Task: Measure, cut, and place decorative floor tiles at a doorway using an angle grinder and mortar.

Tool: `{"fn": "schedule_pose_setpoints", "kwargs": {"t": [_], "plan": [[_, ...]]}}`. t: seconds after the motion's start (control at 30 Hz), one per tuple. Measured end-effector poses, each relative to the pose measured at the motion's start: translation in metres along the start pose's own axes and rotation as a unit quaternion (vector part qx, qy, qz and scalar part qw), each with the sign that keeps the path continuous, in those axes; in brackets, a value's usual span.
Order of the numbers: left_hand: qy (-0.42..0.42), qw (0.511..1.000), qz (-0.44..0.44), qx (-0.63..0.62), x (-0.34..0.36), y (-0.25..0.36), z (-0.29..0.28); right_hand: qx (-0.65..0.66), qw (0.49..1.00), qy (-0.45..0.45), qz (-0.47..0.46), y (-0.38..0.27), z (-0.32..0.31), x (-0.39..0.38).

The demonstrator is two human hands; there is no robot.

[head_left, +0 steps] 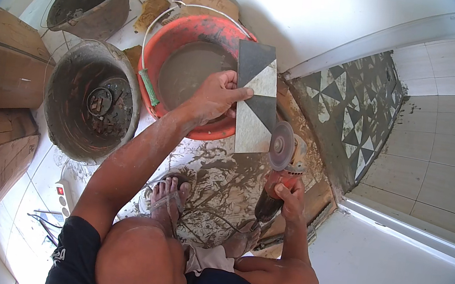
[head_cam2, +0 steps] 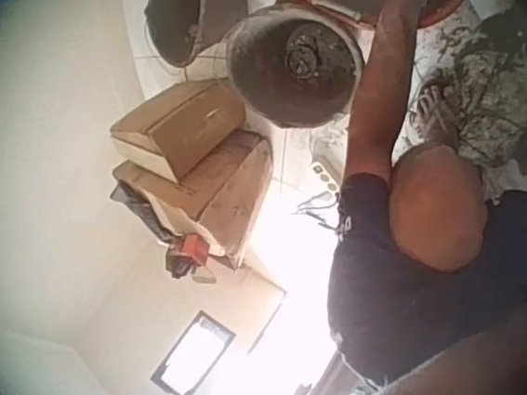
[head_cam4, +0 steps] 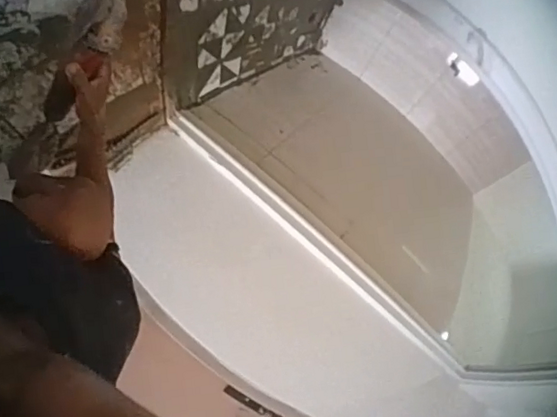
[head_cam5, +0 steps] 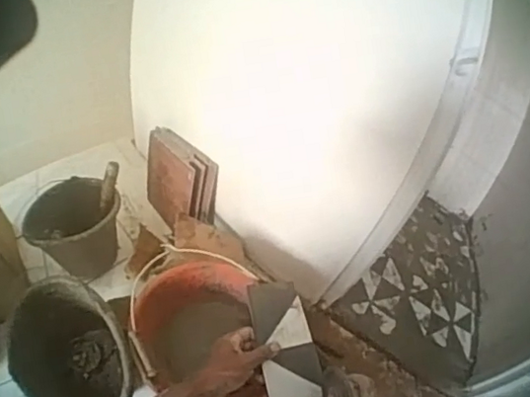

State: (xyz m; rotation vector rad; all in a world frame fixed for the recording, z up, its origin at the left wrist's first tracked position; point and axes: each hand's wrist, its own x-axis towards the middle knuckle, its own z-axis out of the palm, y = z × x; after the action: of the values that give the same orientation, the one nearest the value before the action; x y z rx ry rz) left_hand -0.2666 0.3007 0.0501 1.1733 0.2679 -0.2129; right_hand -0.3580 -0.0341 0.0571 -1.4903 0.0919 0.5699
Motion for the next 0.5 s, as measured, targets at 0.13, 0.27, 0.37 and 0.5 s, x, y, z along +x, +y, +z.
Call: {"fn": "schedule_pose_setpoints", "kwargs": {"t": [0.13, 0.27, 0.37, 0.5], "plan": [[0.002, 1.000, 0.000, -0.005, 0.0003, -0.0024, -0.0018, 0.001, 1.000, -0.003, 0.000, -0.0045, 0.0039, 0.0017], [-0.002, 1.000, 0.004, 0.005, -0.0007, -0.0013, -0.0008, -0.001, 1.000, -0.007, 0.001, -0.0065, 0.0048, 0.0030], [-0.012, 1.000, 0.000, 0.020, -0.0004, -0.0012, -0.0039, -0.003, 1.000, -0.011, -0.001, -0.0068, 0.0033, 0.0037], [-0.001, 1.000, 0.015, 0.009, 0.0005, -0.0032, 0.0000, -0.014, 1.000, -0.023, -0.005, -0.0048, -0.0021, 0.0059]]}}
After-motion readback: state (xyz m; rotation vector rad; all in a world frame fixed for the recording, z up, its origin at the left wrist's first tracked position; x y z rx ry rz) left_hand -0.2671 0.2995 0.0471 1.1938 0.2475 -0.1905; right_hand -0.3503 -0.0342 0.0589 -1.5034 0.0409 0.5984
